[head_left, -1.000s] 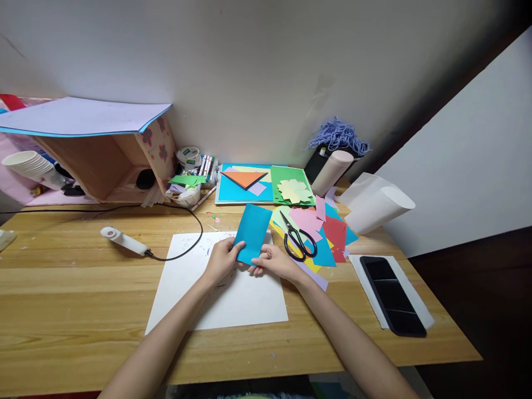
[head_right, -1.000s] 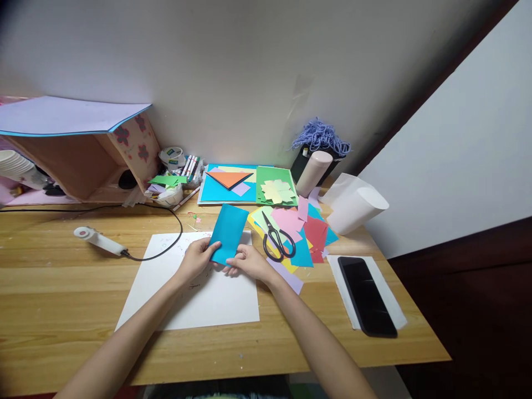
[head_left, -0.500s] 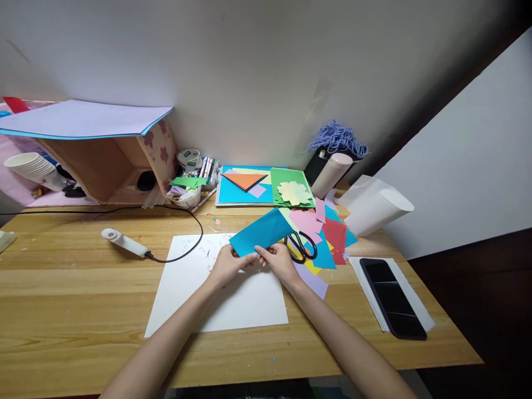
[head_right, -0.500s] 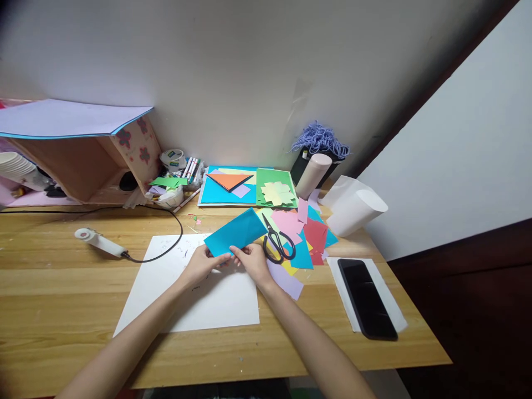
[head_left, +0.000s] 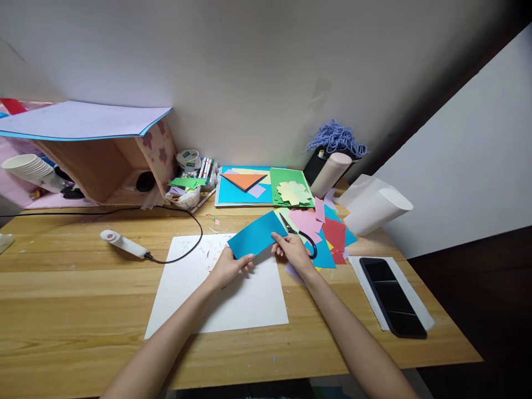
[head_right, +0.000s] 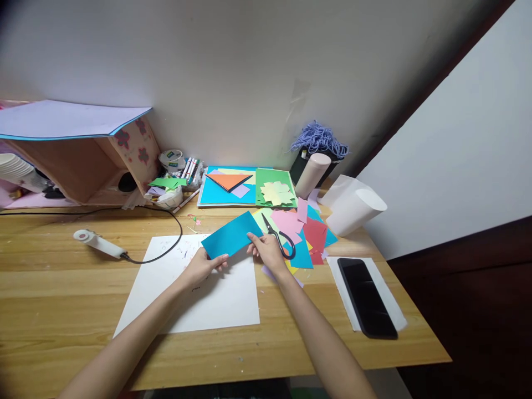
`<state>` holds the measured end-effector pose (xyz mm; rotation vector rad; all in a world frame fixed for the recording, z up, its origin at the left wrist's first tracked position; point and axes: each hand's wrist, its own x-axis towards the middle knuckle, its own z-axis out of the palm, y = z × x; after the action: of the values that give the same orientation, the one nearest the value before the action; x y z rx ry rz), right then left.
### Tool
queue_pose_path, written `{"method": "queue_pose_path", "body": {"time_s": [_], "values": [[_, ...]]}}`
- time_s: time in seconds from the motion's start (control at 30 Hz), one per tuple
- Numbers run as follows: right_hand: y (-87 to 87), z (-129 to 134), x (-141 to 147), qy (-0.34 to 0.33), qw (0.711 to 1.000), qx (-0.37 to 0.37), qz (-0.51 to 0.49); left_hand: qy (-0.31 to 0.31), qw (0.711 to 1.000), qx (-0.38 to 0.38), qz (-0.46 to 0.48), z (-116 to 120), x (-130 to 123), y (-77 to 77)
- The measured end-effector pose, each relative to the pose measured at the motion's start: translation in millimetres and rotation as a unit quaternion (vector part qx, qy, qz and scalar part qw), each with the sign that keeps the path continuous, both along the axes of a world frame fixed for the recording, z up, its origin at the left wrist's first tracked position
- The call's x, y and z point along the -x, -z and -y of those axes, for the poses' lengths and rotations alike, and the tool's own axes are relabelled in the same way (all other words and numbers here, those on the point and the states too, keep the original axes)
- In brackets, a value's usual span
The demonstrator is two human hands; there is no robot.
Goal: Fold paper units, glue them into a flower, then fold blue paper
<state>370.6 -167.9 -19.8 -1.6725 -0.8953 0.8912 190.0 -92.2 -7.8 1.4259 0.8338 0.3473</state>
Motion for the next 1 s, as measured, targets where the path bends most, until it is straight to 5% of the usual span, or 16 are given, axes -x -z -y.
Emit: {"method": "queue_pose_path", "body": {"time_s": [0.23,0.4,0.57,0.77,1.0], "values": [[-1.3,0,-8,0.046,0.997,-0.061,-0.018,-0.037,0.999,0.004,-0.008,-4,-1,5.9],[-6.9,2,16,-0.076,0.996,-0.025,-0.051,-0.056,0.998,0.002,0.009,-3,-1,6.1],[-6.4,3,33,-0.124,0.99,-0.033,-0.064,-0.039,0.998,-0.052,-0.016,0,0,1.2],[-1.7,3,21,-0.086,0.996,0.015,-0.031,-0.024,0.995,-0.083,-0.04,-1,3,-2.1],[-2.1,4,-5,-0.044,0.999,-0.011,-0.016,-0.021,0.994,-0.091,-0.05,-11,8,-1.8]]}}
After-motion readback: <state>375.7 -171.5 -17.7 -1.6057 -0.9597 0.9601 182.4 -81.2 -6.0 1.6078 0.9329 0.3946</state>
